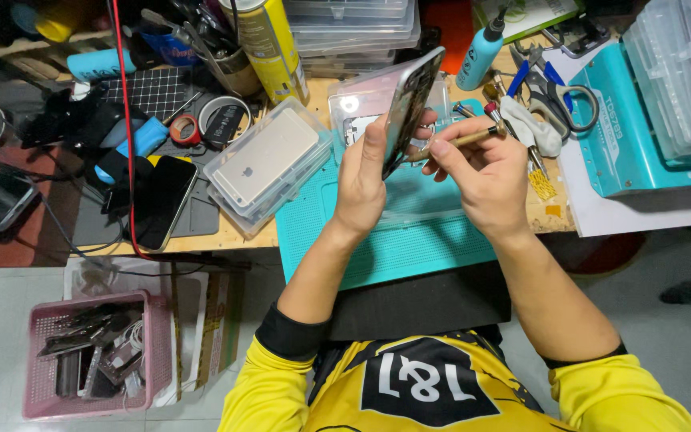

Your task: The person opens a plastic storage box and takes out a smartphone, then uses a screwdriver to unscrew and pry open the phone's screen and internal components. They continue unscrewing and removing small internal parts from the phone chassis on the work mat.

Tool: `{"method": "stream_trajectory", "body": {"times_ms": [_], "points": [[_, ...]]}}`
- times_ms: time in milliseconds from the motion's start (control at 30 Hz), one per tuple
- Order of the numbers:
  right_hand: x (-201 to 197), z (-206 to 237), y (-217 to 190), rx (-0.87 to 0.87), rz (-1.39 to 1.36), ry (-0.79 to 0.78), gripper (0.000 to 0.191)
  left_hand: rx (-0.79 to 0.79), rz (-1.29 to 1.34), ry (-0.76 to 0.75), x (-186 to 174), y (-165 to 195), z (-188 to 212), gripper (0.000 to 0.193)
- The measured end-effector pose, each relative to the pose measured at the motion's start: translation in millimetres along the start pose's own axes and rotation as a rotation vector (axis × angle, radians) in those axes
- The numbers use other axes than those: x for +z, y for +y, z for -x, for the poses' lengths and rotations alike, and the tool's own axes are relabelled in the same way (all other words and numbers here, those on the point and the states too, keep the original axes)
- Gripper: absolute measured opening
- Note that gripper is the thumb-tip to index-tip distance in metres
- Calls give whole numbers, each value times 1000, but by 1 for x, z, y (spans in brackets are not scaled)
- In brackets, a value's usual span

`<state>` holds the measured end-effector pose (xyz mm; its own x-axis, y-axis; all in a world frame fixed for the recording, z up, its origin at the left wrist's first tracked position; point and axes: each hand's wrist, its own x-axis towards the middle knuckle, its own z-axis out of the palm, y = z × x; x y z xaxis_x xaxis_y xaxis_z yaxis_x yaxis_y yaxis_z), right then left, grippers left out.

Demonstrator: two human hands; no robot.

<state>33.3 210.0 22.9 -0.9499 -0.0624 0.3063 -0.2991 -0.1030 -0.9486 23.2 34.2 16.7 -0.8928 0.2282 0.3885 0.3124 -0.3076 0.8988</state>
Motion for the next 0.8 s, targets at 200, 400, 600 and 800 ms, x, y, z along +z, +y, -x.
{"method": "stream_trajectory", "body": {"times_ms": [200, 400, 600, 800], "points": [[-1, 1, 1, 1, -33, 11, 8, -48, 142, 31, -2, -2, -4, 77], [0, 3, -2, -35, -42, -11, 6, -123, 372, 115, -3, -3, -5, 77], [4, 12, -13, -138, -58, -55, 14, -151, 646, 208, -9, -5, -11, 78], [12, 14, -22, -289, 256, -106, 16, -149, 698, 197, -11, -7, -10, 79]]}}
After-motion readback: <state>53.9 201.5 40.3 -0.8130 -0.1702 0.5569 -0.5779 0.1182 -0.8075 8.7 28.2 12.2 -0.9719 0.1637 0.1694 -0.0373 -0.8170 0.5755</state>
